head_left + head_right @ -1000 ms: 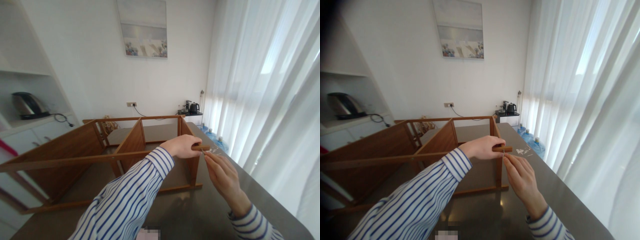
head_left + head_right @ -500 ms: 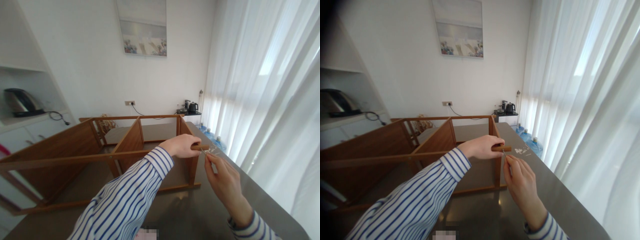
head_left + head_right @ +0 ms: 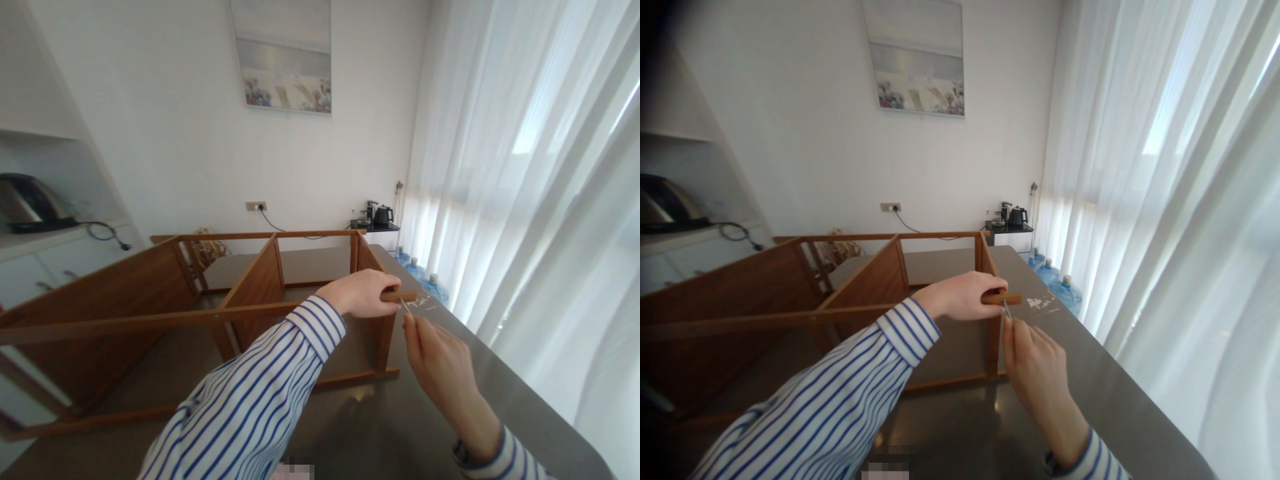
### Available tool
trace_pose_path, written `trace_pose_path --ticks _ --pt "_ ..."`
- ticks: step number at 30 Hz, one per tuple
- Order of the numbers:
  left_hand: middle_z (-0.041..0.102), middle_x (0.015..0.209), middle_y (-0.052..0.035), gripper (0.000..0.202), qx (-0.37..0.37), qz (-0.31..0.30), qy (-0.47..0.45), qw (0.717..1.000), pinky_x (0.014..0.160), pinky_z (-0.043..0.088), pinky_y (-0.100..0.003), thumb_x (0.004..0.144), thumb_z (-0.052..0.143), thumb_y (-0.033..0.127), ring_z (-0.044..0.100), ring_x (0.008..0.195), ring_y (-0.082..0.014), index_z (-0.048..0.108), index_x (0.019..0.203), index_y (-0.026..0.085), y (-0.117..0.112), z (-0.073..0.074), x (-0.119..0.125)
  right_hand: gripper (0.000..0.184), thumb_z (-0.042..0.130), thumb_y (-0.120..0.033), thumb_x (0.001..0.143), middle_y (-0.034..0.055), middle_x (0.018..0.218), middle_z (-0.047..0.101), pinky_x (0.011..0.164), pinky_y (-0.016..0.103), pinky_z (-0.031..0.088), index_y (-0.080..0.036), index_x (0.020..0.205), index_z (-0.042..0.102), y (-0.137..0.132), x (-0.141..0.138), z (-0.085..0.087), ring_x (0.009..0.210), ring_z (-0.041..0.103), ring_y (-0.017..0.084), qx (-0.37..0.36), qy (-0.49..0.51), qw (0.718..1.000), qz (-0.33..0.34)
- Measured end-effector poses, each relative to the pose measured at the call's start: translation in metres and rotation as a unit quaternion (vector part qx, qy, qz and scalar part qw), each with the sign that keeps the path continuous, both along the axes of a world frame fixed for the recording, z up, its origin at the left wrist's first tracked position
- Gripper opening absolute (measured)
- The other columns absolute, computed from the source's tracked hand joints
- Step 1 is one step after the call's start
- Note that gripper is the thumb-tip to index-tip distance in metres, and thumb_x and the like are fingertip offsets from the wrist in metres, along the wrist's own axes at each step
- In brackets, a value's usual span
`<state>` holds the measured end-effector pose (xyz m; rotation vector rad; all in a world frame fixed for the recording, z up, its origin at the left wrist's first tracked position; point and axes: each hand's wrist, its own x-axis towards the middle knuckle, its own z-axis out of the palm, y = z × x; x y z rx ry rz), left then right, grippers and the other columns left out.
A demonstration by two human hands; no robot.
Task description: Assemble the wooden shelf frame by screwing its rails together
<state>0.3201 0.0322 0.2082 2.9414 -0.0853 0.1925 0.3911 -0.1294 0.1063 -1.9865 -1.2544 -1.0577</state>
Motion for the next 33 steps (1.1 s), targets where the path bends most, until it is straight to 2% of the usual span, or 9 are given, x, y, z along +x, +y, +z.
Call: trace_pose_path --ticks 3,7,24,33 --pt "0.064 0.095 -0.0029 0.032 0.0 -0.004 -0.006 1.0 0.065 0.039 -0.026 0.082 0.051 0.048 0.058 0.081 -0.0179 0.057 0.101 0.022 0.001 0.0 0.0 0.037 0.037 -0.031 0.095 -0.001 0.051 0.055 0.047 0.026 0.025 -0.02 0.062 0.047 0.001 0.0 0.005 0.046 0.054 0.012 -0.022 -0.042 0.998 -0.043" --pt "0.064 0.093 -0.0026 0.031 0.0 -0.009 -0.013 1.0 0.065 0.039 -0.026 0.082 0.051 0.048 0.058 0.078 -0.0178 0.057 0.098 0.022 0.002 -0.002 0.001 0.036 0.035 -0.033 0.095 -0.0008 0.052 0.057 0.045 0.026 0.022 -0.021 0.063 0.046 0.002 0.0 0.009 0.045 0.055 0.012 -0.059 -0.022 0.996 -0.062" --pt "0.064 0.092 -0.0024 0.03 -0.009 -0.024 -0.016 1.0 0.063 0.038 -0.027 0.083 0.048 0.048 0.057 0.076 -0.0176 0.057 0.098 0.023 0.005 -0.004 0.003 0.036 0.029 -0.036 0.097 -0.0014 0.05 0.058 0.042 0.027 0.019 -0.021 0.069 0.047 0.004 0.002 0.012 0.041 0.055 0.013 -0.1 0.008 0.993 -0.07" --pt "0.063 0.09 -0.0027 0.026 0.007 -0.009 -0.008 1.0 0.06 0.037 -0.026 0.082 0.049 0.046 0.057 0.076 -0.0171 0.055 0.09 0.021 0.001 0.001 0.0 0.029 0.038 -0.03 0.093 0.0009 0.055 0.06 0.046 0.029 0.014 -0.019 0.068 0.049 -0.006 0.002 0.037 0.048 0.059 0.014 -0.179 -0.082 0.976 -0.089"
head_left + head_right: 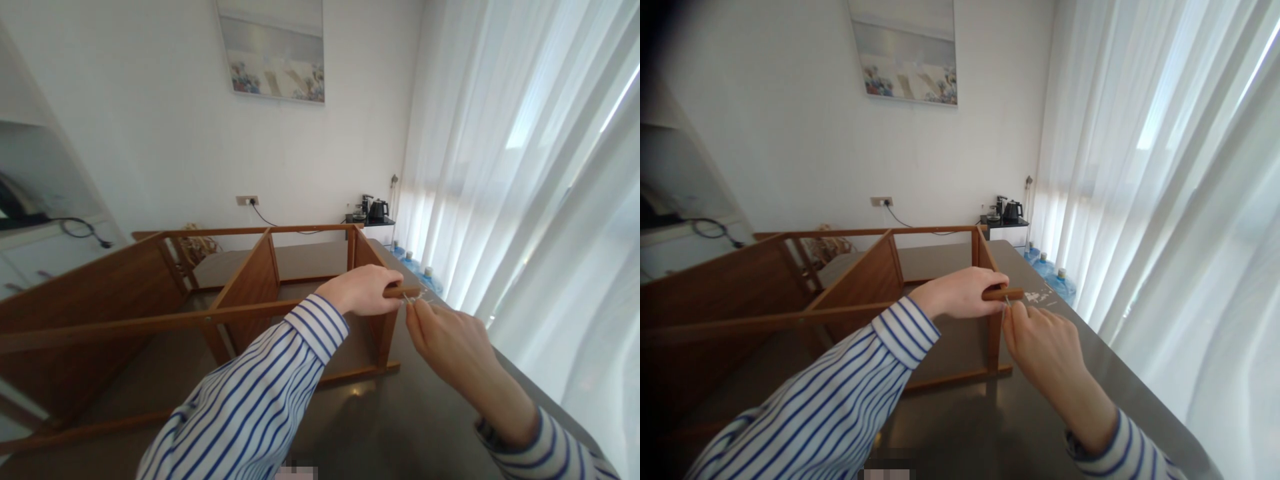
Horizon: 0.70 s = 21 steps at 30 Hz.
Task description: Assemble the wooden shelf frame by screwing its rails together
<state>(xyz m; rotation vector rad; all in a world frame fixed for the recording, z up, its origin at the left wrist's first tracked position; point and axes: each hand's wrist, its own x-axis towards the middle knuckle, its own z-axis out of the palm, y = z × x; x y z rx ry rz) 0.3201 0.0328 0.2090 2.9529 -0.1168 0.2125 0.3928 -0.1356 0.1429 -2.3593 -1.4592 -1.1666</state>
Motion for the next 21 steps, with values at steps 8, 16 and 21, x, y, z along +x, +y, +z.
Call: trace_pose_path --ticks 8,16,21 --pt "0.063 0.09 -0.0021 0.028 -0.003 -0.005 -0.003 1.0 0.06 0.038 -0.026 0.082 0.049 0.046 0.058 0.076 -0.0173 0.056 0.096 0.022 0.002 -0.003 0.001 0.025 0.04 -0.027 0.091 0.0028 0.054 0.063 0.046 0.029 0.009 -0.018 0.071 0.052 0.003 0.005 0.01 0.047 0.062 0.018 -0.061 -0.003 0.998 0.005" --pt "0.065 0.096 -0.0031 0.03 -0.01 -0.005 -0.004 1.0 0.065 0.039 -0.026 0.082 0.05 0.044 0.059 0.081 -0.0183 0.057 0.101 0.023 0.002 -0.004 0.003 0.028 0.034 -0.027 0.094 0.004 0.056 0.064 0.047 0.029 0.013 -0.02 0.072 0.05 0.01 0.0 0.003 0.05 0.061 0.02 -0.04 0.129 0.991 -0.012" --pt "0.064 0.09 -0.0026 0.027 -0.007 -0.002 -0.003 1.0 0.062 0.038 -0.026 0.083 0.049 0.045 0.058 0.075 -0.0171 0.057 0.094 0.022 0.003 -0.005 0.002 0.034 0.028 -0.025 0.095 0.0033 0.057 0.061 0.049 0.027 0.025 -0.021 0.066 0.046 0.017 0.0 -0.01 0.051 0.057 0.016 0.046 0.269 0.96 0.054"
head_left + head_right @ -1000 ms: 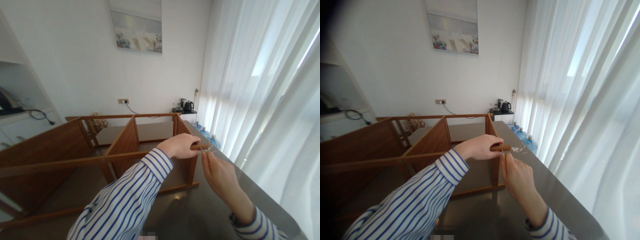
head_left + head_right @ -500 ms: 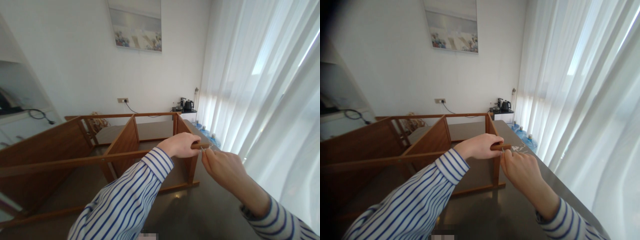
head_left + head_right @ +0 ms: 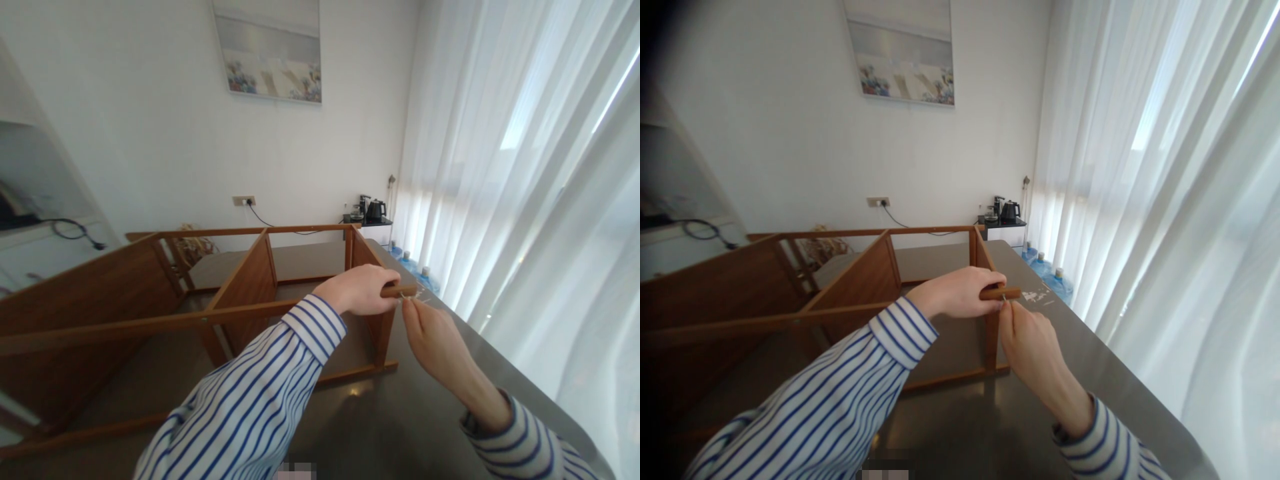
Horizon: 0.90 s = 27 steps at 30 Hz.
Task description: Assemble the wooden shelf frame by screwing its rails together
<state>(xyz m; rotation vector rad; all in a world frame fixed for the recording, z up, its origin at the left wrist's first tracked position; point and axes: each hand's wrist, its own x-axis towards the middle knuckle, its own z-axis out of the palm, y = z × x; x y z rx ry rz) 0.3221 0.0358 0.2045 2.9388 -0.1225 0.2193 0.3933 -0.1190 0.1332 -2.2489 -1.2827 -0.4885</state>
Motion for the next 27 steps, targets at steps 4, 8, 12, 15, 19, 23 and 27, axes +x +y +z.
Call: trace_pose_path --ticks 4,8,12,15,19,23,27 --pt "0.064 0.092 -0.003 0.029 0.001 -0.007 -0.014 1.0 0.064 0.04 -0.027 0.082 0.049 0.046 0.058 0.078 -0.0178 0.057 0.098 0.022 0.002 -0.002 0.001 0.036 0.025 -0.028 0.096 0.0023 0.059 0.061 0.051 0.026 0.029 -0.022 0.067 0.046 0.004 -0.001 -0.008 0.053 0.056 0.016 0.072 0.061 0.995 0.018" --pt "0.065 0.095 -0.003 0.029 -0.004 -0.008 -0.01 1.0 0.067 0.04 -0.026 0.082 0.049 0.045 0.058 0.08 -0.0181 0.058 0.099 0.023 0.003 -0.004 0.002 0.032 0.03 -0.03 0.094 0.0023 0.057 0.061 0.047 0.027 0.021 -0.021 0.069 0.047 0.001 -0.002 -0.002 0.051 0.058 0.017 -0.008 -0.013 0.999 -0.044" --pt "0.065 0.096 -0.0029 0.03 -0.004 -0.005 -0.003 1.0 0.067 0.041 -0.026 0.081 0.051 0.045 0.059 0.082 -0.0183 0.058 0.099 0.023 0.004 -0.003 0.002 0.017 0.039 -0.031 0.091 0.0019 0.062 0.065 0.046 0.026 0.015 -0.021 0.085 0.05 -0.002 -0.005 0.007 0.052 0.061 0.02 -0.027 -0.095 0.99 -0.099" --pt "0.065 0.099 -0.0029 0.031 -0.009 0.002 0.001 1.0 0.068 0.041 -0.026 0.081 0.051 0.046 0.059 0.084 -0.0185 0.058 0.102 0.024 0.003 -0.002 0.002 0.013 0.041 -0.028 0.09 0.0012 0.065 0.066 0.046 0.025 0.017 -0.02 0.097 0.049 -0.003 -0.006 0.008 0.053 0.063 0.02 0.003 -0.126 0.989 -0.081" --pt "0.065 0.101 -0.0029 0.032 -0.011 0.009 0.002 1.0 0.07 0.041 -0.026 0.081 0.051 0.047 0.059 0.085 -0.0183 0.056 0.102 0.024 0.001 -0.001 0.0 0.016 0.039 -0.022 0.089 0.001 0.067 0.067 0.048 0.025 0.024 -0.019 0.102 0.049 -0.004 -0.005 0.009 0.056 0.065 0.019 0.011 -0.143 0.989 -0.024" --pt "0.064 0.093 -0.0027 0.028 -0.005 0.014 0.005 1.0 0.063 0.039 -0.026 0.081 0.05 0.046 0.058 0.079 -0.0177 0.056 0.095 0.023 -0.001 0.001 -0.002 0.018 0.038 -0.021 0.09 0.0016 0.074 0.069 0.05 0.026 0.028 -0.019 0.105 0.048 -0.007 -0.003 0.014 0.061 0.066 0.02 -0.008 -0.145 0.989 0.017" --pt "0.063 0.091 -0.0026 0.027 -0.008 0.013 0.002 1.0 0.06 0.037 -0.026 0.081 0.05 0.046 0.057 0.077 -0.0175 0.056 0.094 0.023 -0.001 0.001 -0.002 0.016 0.04 -0.028 0.091 -0.0011 0.067 0.066 0.047 0.026 0.028 -0.02 0.102 0.049 -0.014 0.0 0.017 0.054 0.064 0.018 -0.024 -0.116 0.993 0.02"
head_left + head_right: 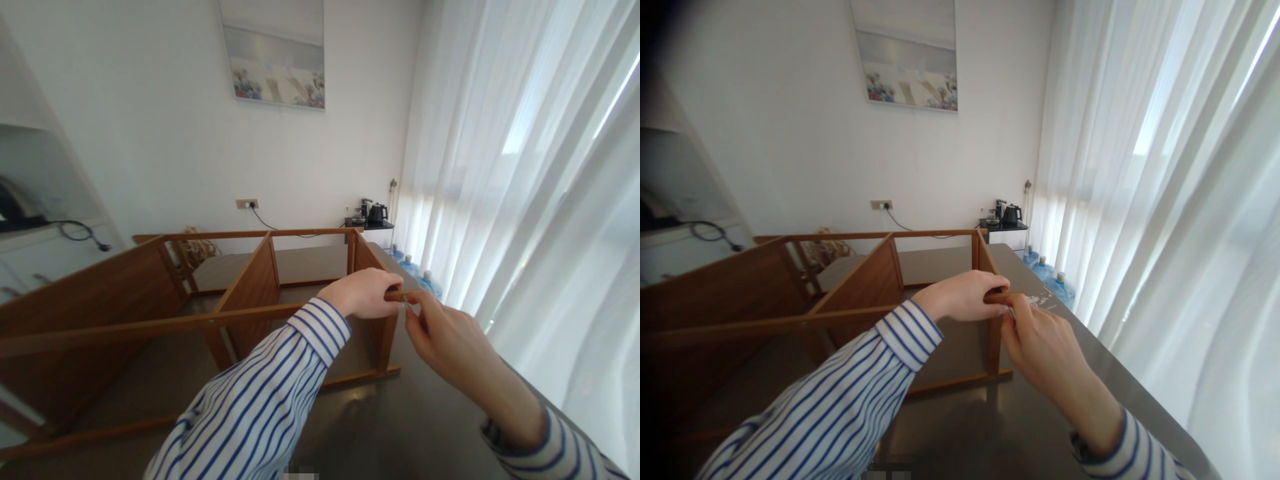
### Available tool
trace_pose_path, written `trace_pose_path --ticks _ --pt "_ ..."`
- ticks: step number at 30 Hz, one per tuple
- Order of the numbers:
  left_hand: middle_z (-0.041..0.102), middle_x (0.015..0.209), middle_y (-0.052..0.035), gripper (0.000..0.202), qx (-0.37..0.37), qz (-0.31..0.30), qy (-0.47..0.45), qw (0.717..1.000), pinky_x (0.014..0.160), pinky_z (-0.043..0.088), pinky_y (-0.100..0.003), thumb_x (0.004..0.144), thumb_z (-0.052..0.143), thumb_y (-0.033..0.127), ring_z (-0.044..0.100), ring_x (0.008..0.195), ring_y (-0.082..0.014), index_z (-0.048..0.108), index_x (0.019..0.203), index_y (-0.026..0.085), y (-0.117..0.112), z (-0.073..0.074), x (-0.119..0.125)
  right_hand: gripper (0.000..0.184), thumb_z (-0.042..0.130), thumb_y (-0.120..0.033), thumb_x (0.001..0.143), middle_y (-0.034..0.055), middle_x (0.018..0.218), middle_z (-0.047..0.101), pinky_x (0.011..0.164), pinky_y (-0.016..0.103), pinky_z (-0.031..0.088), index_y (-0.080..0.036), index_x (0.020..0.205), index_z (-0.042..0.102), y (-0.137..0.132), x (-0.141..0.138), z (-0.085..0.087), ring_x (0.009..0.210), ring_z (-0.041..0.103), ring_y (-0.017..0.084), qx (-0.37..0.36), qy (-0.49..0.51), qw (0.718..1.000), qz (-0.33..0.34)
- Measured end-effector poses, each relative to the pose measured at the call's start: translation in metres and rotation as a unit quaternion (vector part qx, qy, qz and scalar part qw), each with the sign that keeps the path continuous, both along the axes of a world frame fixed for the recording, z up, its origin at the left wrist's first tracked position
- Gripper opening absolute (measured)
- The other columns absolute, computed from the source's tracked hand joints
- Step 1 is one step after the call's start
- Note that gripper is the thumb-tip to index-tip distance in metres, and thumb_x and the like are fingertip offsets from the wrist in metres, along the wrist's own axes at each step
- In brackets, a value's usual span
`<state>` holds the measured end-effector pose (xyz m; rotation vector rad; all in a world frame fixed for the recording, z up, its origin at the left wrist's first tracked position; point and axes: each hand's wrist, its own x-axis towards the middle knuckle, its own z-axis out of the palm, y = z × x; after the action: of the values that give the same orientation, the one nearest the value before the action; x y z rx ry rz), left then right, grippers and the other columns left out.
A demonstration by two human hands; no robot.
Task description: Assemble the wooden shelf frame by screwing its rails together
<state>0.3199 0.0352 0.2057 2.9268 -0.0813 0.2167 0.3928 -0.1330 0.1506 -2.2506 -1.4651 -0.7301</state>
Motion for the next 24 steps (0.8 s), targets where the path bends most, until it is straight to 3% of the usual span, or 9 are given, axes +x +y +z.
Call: trace_pose_path --ticks 5,9,15,24 --pt "0.062 0.087 -0.0021 0.029 -0.004 -0.01 0.004 1.0 0.058 0.036 -0.026 0.081 0.049 0.048 0.055 0.071 -0.0163 0.055 0.093 0.023 0.002 -0.001 0.001 0.022 0.04 -0.038 0.093 -0.0024 0.057 0.061 0.045 0.025 0.031 -0.02 0.092 0.051 -0.007 0.002 -0.004 0.047 0.06 0.016 0.009 0.042 0.999 0.0" --pt "0.062 0.087 -0.0022 0.03 -0.006 -0.003 0.007 1.0 0.057 0.036 -0.026 0.081 0.049 0.049 0.055 0.071 -0.016 0.056 0.094 0.022 0.001 0.0 0.001 0.026 0.036 -0.039 0.095 -0.0026 0.057 0.061 0.046 0.025 0.033 -0.02 0.095 0.053 -0.007 0.0 -0.008 0.047 0.06 0.016 0.028 0.046 0.999 0.009" --pt "0.062 0.092 -0.003 0.03 -0.001 -0.004 -0.001 1.0 0.061 0.037 -0.025 0.081 0.051 0.046 0.057 0.077 -0.017 0.056 0.098 0.022 0.0 0.001 0.0 0.019 0.037 -0.033 0.095 -0.0008 0.072 0.067 0.049 0.025 0.038 -0.023 0.103 0.052 -0.012 -0.004 -0.009 0.059 0.065 0.018 0.035 0.051 0.997 0.051" --pt "0.063 0.09 -0.0026 0.031 -0.011 -0.017 0.003 1.0 0.062 0.037 -0.025 0.083 0.048 0.048 0.056 0.075 -0.0167 0.058 0.095 0.022 0.002 0.0 0.001 0.02 0.036 -0.024 0.093 0.0008 0.068 0.063 0.053 0.026 0.04 -0.019 0.106 0.049 -0.013 -0.001 -0.014 0.056 0.061 0.016 0.073 0.13 0.982 0.114"
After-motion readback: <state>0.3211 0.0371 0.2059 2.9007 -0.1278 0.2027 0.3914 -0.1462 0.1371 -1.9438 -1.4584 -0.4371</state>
